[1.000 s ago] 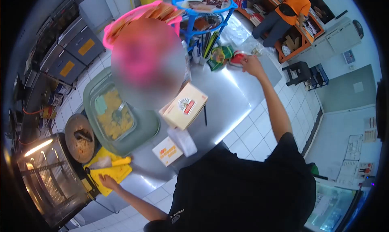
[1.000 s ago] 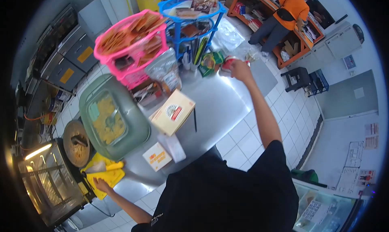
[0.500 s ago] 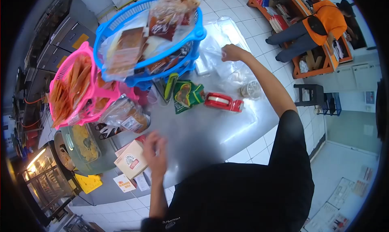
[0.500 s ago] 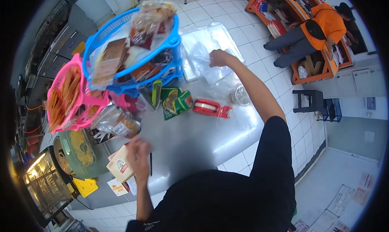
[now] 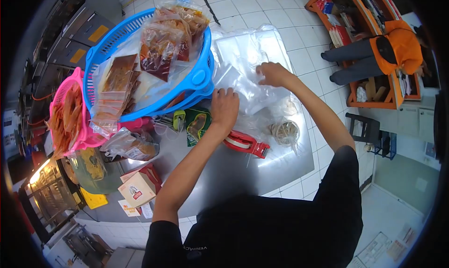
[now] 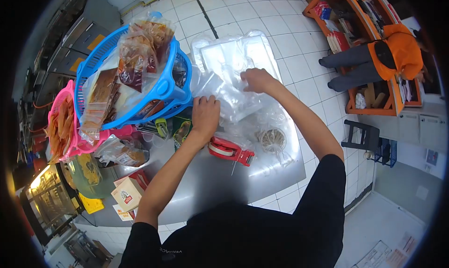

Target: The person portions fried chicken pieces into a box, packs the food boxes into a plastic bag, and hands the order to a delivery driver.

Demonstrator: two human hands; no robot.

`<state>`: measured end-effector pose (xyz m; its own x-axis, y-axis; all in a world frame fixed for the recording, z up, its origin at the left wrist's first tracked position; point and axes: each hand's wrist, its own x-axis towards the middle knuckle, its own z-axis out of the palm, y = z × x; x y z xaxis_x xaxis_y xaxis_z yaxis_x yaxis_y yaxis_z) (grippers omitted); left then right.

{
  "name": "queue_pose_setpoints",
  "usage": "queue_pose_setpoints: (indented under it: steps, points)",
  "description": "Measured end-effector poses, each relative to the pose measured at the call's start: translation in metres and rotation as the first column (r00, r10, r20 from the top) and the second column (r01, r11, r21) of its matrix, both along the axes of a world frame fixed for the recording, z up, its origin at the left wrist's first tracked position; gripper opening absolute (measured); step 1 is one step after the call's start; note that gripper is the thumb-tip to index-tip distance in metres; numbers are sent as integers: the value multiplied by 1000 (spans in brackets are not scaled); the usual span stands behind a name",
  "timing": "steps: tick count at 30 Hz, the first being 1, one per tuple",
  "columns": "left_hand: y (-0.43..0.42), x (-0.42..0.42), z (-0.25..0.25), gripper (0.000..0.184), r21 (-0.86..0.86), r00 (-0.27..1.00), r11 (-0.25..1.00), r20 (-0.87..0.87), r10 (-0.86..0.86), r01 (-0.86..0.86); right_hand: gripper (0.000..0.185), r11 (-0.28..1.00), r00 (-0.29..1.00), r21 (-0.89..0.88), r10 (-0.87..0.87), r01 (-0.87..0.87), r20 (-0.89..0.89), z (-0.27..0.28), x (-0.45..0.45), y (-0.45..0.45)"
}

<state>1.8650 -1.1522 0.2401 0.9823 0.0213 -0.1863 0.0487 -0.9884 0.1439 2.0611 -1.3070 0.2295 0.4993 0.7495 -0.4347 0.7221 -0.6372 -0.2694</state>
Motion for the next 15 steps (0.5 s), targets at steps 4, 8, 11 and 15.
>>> queue_pose_setpoints:
  steps: [4, 8, 11, 15]
  points:
    - [-12, 0, 39, 16, -42, 913, 996, -406, 50, -73, 25, 993, 933, 121, 49, -6, -355, -5, 7, -3]
    - [-37, 42, 17, 21, -149, 958, 989, 278, 68, -27, 22, 952, 852, 289, 69, 99, -518, -15, 13, 5]
    - [-33, 74, -24, 22, -217, 938, 975, 323, 126, -56, 33, 988, 945, 94, -87, 122, -314, -14, 23, 8]
    - [-23, 72, -31, 25, -108, 989, 994, 151, -5, 22, 37, 986, 986, 95, -143, 135, 82, -12, 13, 0]
